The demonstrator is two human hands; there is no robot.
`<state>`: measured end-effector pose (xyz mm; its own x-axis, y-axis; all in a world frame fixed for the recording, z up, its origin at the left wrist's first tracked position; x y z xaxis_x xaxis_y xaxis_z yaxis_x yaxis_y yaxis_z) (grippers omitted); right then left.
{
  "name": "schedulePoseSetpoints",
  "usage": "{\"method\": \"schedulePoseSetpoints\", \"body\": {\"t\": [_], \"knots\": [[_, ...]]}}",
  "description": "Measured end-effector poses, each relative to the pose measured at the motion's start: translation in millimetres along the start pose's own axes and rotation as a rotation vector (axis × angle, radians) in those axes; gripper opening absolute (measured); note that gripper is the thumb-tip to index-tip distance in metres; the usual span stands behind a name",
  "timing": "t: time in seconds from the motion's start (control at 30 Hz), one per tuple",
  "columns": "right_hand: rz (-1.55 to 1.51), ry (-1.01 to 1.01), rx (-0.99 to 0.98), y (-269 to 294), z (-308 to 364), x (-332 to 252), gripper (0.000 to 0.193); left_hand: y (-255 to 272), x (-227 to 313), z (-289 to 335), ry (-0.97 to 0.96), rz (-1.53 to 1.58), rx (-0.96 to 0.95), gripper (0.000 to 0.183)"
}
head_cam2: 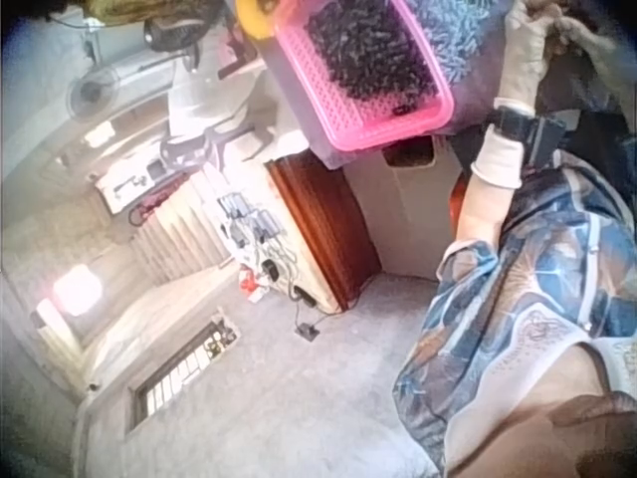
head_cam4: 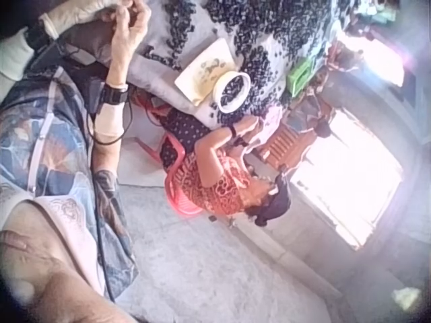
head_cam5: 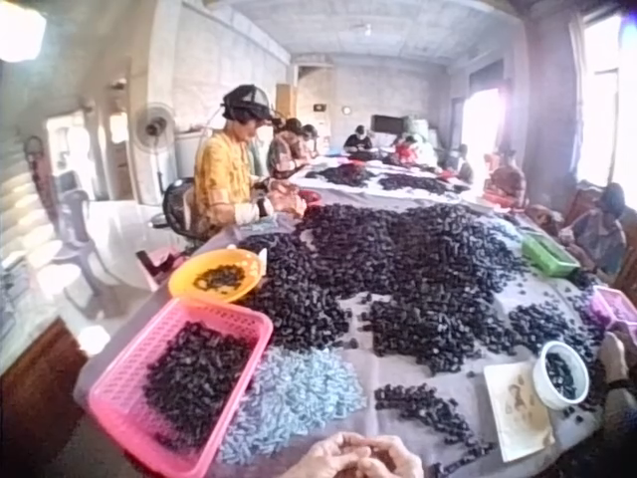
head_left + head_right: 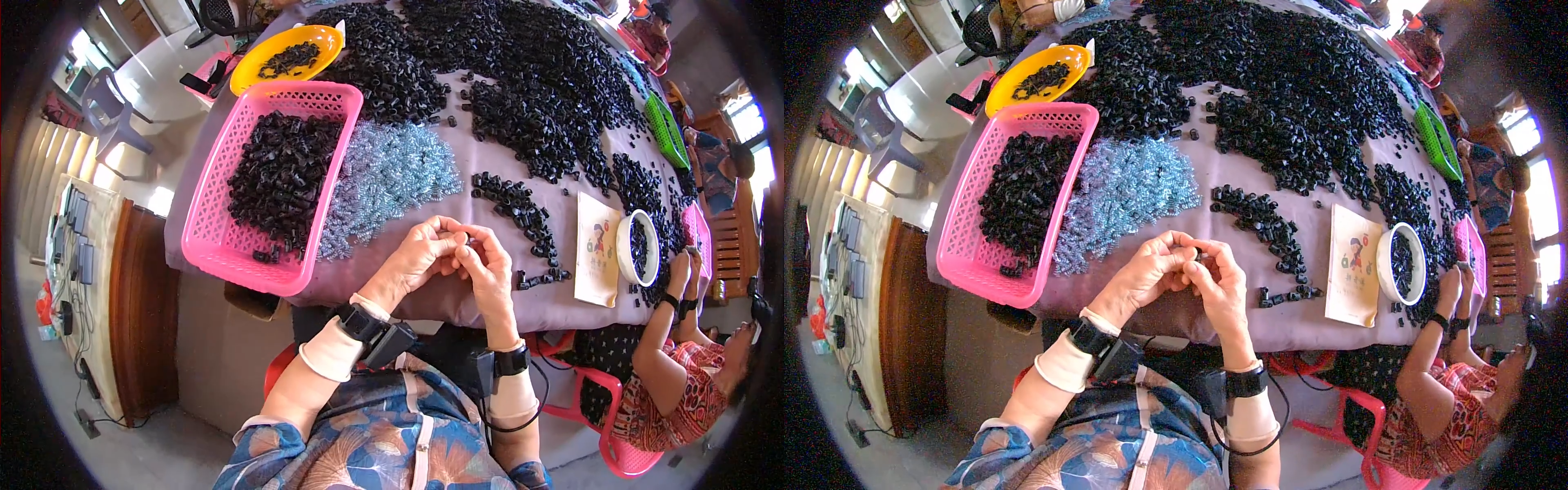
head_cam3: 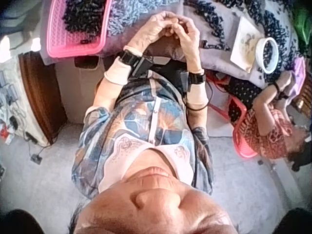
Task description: The recorder is sorting small black plastic components on a table into a pink basket.
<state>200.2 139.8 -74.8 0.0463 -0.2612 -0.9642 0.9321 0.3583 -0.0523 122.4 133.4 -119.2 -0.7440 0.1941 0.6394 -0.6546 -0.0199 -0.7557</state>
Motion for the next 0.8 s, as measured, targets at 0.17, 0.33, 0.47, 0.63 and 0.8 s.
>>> {"method": "schedulePoseSetpoints", "body": {"t": [0.17, 0.33, 0.47, 0.63, 0.8], "knots": [[-0.041, 0.049, 0.026, 0.2, 1.7, -0.5, 0.027, 0.3, 0.1, -0.7, -0.024, 0.042, -0.019, 0.016], [0.0, 0.035, 0.066, -0.5, 2.3, -2.0, 0.027, -1.0, 2.0, -0.7, -0.078, 0.066, -0.023, 0.019], [-0.033, 0.03, 0.085, 1.3, 4.3, -0.2, 0.025, -2.4, 0.9, 0.4, -0.064, 0.091, -0.025, 0.024], [-0.034, 0.063, 0.079, 1.0, 5.7, -2.0, 0.021, -1.1, -2.3, 0.4, -0.034, 0.093, -0.034, 0.028], [-0.069, 0.097, 0.074, 0.1, 5.8, -2.6, 0.015, -7.7, -1.6, 1.3, -0.02, 0.089, -0.082, 0.032]]}}
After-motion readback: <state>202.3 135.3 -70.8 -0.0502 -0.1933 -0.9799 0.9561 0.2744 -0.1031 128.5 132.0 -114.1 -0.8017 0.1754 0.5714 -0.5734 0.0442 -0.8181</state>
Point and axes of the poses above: each hand's wrist, its own z-axis away from the middle knuckle, its own y-axis out of the back of the hand, x = y × z, the point moved 10 cm from there along -z, towards the middle knuckle, and after that the axes turned 11 degrees about -y, right-handed, at the moved point
